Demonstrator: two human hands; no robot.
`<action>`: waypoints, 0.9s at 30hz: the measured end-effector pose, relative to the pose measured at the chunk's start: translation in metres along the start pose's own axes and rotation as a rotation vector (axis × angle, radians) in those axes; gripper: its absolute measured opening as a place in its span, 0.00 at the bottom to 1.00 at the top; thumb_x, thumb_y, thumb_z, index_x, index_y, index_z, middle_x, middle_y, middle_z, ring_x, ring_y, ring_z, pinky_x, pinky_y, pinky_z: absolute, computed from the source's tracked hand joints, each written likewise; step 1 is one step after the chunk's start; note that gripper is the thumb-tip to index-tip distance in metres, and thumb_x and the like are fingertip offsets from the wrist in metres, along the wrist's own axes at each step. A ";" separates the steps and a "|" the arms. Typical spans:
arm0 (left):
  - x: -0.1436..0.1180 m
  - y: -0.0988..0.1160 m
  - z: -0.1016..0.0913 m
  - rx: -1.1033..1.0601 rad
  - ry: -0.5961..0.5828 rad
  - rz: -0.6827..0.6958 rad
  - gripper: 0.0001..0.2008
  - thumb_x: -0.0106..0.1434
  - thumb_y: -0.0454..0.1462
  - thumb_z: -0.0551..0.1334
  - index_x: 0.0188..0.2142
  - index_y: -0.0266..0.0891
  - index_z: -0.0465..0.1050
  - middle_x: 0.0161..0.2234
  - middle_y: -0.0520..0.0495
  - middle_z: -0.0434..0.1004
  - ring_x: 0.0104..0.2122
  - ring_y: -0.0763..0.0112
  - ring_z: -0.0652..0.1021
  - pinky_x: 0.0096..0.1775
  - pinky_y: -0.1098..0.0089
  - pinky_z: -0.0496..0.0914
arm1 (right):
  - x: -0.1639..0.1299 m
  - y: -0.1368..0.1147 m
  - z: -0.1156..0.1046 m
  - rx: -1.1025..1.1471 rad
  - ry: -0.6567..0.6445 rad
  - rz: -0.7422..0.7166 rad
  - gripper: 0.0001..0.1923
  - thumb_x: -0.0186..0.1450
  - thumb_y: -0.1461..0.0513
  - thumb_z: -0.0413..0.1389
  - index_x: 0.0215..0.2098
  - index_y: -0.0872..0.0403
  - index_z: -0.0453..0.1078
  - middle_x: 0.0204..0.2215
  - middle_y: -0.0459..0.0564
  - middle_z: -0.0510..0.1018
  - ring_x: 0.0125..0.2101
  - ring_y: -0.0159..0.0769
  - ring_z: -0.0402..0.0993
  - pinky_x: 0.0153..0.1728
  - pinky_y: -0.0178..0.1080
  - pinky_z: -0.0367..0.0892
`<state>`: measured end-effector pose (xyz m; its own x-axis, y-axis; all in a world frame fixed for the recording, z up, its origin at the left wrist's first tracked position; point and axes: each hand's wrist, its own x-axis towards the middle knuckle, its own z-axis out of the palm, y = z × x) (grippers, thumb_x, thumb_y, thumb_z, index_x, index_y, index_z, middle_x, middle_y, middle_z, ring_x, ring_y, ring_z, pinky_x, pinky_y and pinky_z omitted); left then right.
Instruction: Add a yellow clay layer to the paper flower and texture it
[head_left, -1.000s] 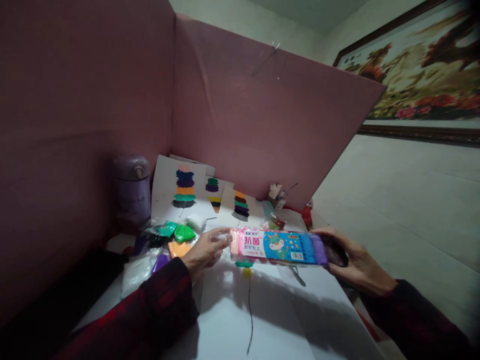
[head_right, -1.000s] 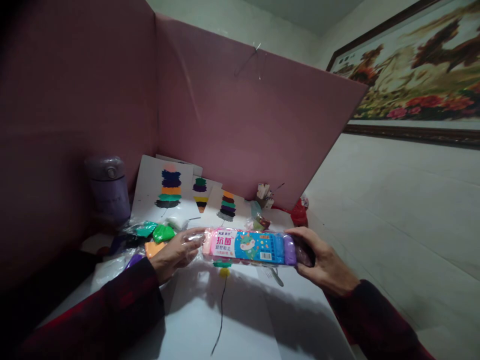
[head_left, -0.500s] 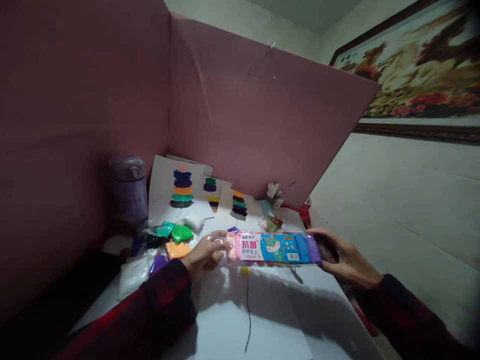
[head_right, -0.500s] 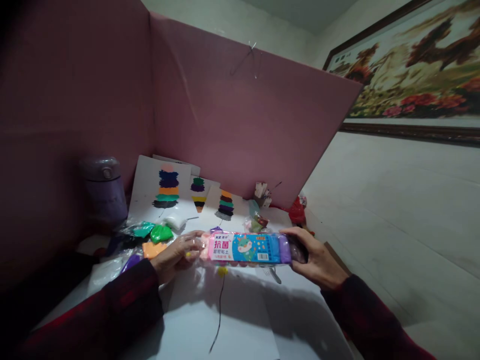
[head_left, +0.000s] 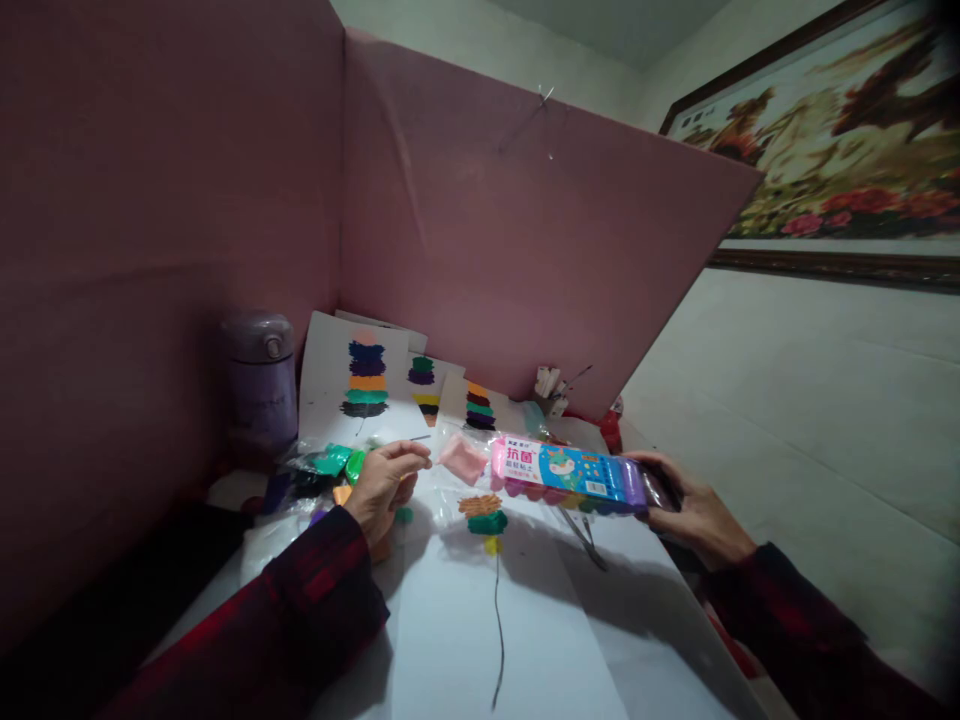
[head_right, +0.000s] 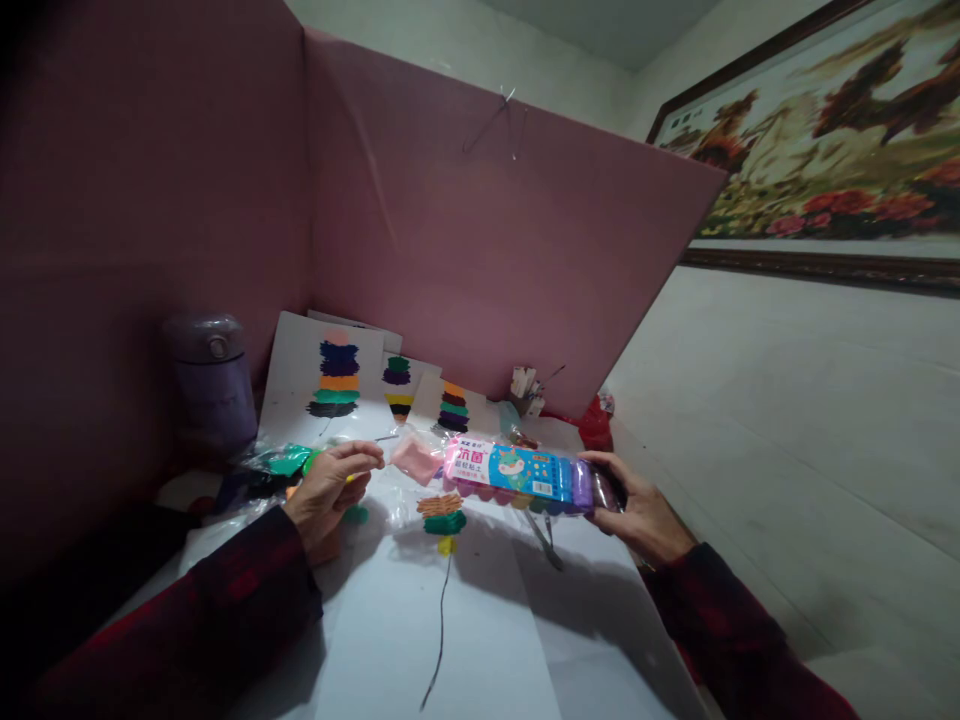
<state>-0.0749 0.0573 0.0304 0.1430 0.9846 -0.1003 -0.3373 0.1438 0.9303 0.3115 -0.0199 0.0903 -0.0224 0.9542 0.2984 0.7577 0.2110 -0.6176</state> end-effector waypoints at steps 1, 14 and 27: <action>0.001 0.000 -0.001 0.015 0.008 0.010 0.07 0.65 0.37 0.63 0.33 0.35 0.68 0.19 0.61 0.57 0.13 0.85 0.51 0.15 0.79 0.45 | 0.000 0.000 0.000 -0.006 0.002 0.002 0.28 0.51 0.65 0.58 0.52 0.50 0.67 0.44 0.49 0.78 0.42 0.45 0.76 0.40 0.37 0.70; -0.013 0.009 0.011 0.142 -0.099 0.070 0.19 0.44 0.46 0.74 0.26 0.34 0.72 0.16 0.58 0.61 0.15 0.84 0.53 0.18 0.75 0.41 | -0.002 -0.014 -0.002 -0.025 0.020 -0.043 0.25 0.53 0.61 0.61 0.50 0.51 0.68 0.43 0.50 0.79 0.43 0.46 0.76 0.40 0.37 0.71; -0.003 0.000 0.002 0.159 -0.081 0.000 0.14 0.55 0.41 0.69 0.25 0.36 0.67 0.14 0.61 0.55 0.12 0.83 0.55 0.15 0.78 0.46 | -0.004 -0.011 -0.004 0.084 0.049 0.041 0.26 0.51 0.63 0.62 0.49 0.49 0.69 0.43 0.49 0.78 0.44 0.47 0.75 0.43 0.39 0.70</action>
<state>-0.0739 0.0538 0.0308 0.2193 0.9725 -0.0779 -0.1870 0.1203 0.9750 0.3059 -0.0268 0.0988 0.0410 0.9513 0.3056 0.6996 0.1910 -0.6885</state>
